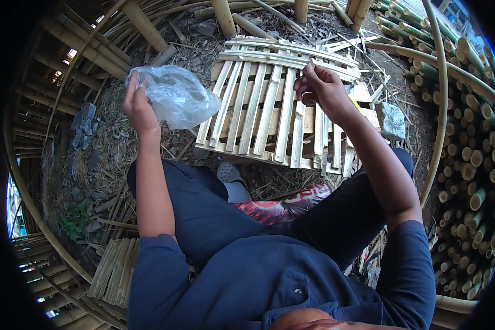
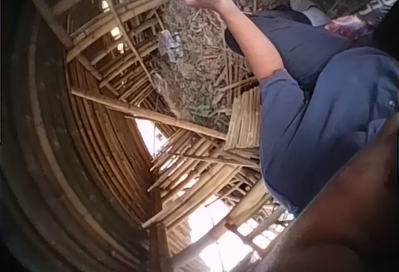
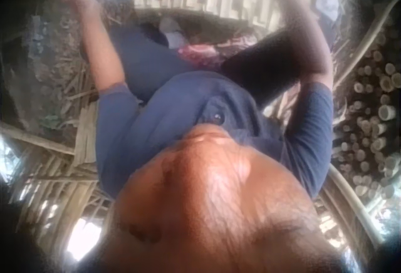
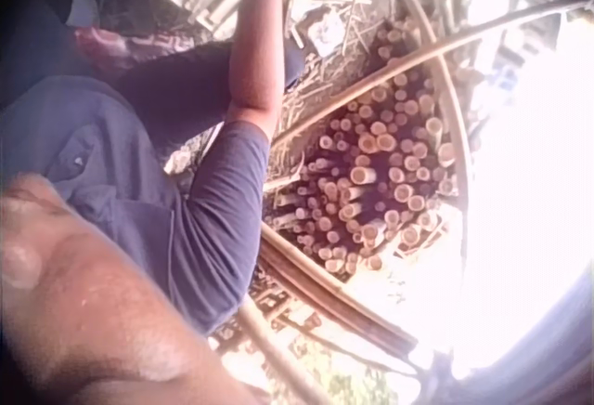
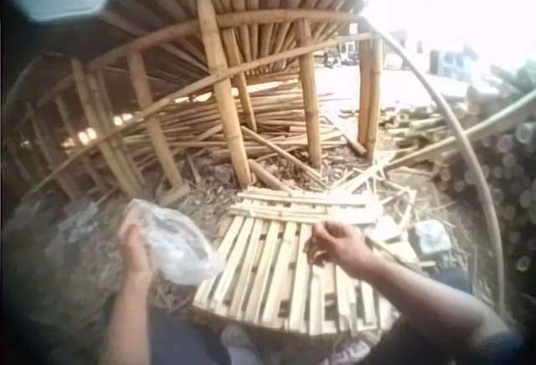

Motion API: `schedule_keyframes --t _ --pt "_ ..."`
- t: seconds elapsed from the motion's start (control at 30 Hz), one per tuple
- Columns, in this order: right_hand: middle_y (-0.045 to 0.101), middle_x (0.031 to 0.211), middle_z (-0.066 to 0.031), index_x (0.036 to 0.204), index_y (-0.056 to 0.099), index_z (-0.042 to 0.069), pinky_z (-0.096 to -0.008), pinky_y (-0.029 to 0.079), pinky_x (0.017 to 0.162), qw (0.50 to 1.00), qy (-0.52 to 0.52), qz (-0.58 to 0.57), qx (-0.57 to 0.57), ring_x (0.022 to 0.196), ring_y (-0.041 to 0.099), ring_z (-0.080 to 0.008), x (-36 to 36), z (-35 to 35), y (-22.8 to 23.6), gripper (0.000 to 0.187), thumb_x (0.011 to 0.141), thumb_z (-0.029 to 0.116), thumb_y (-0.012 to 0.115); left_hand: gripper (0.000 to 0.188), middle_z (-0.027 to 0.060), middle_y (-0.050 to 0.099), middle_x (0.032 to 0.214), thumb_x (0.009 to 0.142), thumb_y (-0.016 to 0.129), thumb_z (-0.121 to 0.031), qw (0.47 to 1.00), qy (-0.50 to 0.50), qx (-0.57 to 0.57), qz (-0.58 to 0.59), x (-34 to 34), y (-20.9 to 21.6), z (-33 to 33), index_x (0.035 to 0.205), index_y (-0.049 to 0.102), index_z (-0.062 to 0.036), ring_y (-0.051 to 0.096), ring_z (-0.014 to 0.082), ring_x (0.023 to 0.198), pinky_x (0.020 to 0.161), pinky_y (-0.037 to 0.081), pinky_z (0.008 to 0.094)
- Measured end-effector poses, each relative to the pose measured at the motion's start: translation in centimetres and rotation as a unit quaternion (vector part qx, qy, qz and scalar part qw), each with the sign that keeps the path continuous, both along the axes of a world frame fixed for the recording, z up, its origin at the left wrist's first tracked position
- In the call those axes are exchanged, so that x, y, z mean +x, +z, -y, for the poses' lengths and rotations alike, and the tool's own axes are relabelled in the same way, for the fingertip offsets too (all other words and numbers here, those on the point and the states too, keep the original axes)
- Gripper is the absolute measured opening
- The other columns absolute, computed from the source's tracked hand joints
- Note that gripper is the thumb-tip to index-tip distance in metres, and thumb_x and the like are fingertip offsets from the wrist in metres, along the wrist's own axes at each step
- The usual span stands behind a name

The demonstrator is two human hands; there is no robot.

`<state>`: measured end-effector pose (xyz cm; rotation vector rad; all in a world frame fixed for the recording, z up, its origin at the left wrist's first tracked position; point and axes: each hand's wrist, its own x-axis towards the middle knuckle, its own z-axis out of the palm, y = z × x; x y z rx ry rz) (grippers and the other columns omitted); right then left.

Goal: The person hammers small nails into thin bamboo strips using a hammer to assemble a grate-like panel.

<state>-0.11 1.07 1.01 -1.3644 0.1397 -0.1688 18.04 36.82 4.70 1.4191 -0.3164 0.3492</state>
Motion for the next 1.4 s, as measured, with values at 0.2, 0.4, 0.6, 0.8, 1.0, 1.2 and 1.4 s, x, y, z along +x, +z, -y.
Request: schedule_keyframes --t 0.2,0.4,0.6,0.8,1.0,1.2,1.4 --pt "0.069 0.083 -0.0078 0.090 0.059 0.007 -0.0253 0.045 0.057 0.997 -0.004 -0.072 0.000 0.064 0.066 -0.0110 -1.5 -1.9 0.7 0.044 0.107 0.048 0.055 0.050 0.0179 0.069 0.131 0.095 0.057 -0.019 0.962 0.068 0.223 -0.144 5.2 -5.7 -7.6 0.136 0.061 0.0082 0.065 0.0212 0.116 0.101 0.047 0.0320" --pt "0.067 0.077 -0.0036 0.091 0.059 0.010 -0.0238 0.042 0.056 0.992 -0.023 -0.117 -0.043 0.063 0.062 -0.0085 -2.5 -2.4 -0.2 0.042 0.106 0.049 0.055 0.049 0.0233 0.075 0.114 0.083 0.066 -0.029 0.792 -0.055 0.529 -0.301 8.6 -14.2 -11.5 0.113 0.072 0.0097 0.072 0.0282 0.105 0.091 0.052 0.0397" --pt "0.065 0.073 -0.0026 0.103 0.060 0.005 -0.0268 0.044 0.061 0.994 -0.015 -0.107 -0.021 0.065 0.064 -0.0094 -2.3 -3.9 -0.3 0.048 0.104 0.054 0.058 0.045 0.0258 0.070 0.124 0.078 0.069 -0.027 0.676 0.067 0.685 -0.264 10.3 -18.5 -14.9 0.112 0.075 0.0016 0.068 0.0398 0.117 0.099 0.054 0.0455" --pt "0.057 0.069 0.0020 0.103 0.059 0.008 -0.0256 0.040 0.058 0.990 -0.054 -0.130 0.003 0.060 0.054 -0.0077 -4.0 -3.4 -1.0 0.042 0.105 0.049 0.059 0.033 0.0160 0.074 0.121 0.082 0.076 -0.015 0.741 0.052 0.652 -0.153 3.9 -14.0 -6.1 0.114 0.078 -0.0078 0.071 0.0273 0.115 0.098 0.055 0.0374" --pt "0.045 0.070 0.0066 0.101 0.059 0.010 -0.0255 0.029 0.053 0.986 0.063 -0.068 0.140 0.058 0.036 -0.0055 -5.5 -5.8 -0.1 0.032 0.106 0.042 0.061 0.030 0.0074 0.076 0.114 0.089 0.080 -0.010 0.899 -0.241 0.327 0.164 -7.5 -3.5 3.5 0.118 0.076 -0.0063 0.071 0.0164 0.102 0.078 0.053 0.0288" --pt "0.044 0.065 0.0060 0.091 0.058 0.015 -0.0248 0.026 0.051 0.980 0.059 -0.118 0.148 0.054 0.033 -0.0064 -7.8 -8.7 0.5 0.029 0.108 0.039 0.056 0.040 0.0102 0.077 0.108 0.083 0.085 -0.007 0.919 -0.319 0.180 0.145 -15.5 -2.9 9.3 0.121 0.074 -0.0091 0.075 0.0176 0.095 0.077 0.059 0.0278" --pt "0.047 0.066 0.0031 0.094 0.060 0.012 -0.0258 0.028 0.050 0.982 0.045 -0.121 0.137 0.052 0.035 -0.0078 -9.5 -8.8 1.8 0.039 0.108 0.046 0.051 0.024 0.0086 0.077 0.100 0.086 0.082 -0.006 0.892 -0.342 0.152 0.252 -15.0 -3.4 10.6 0.109 0.077 -0.0053 0.074 0.0140 0.088 0.069 0.060 0.0253"
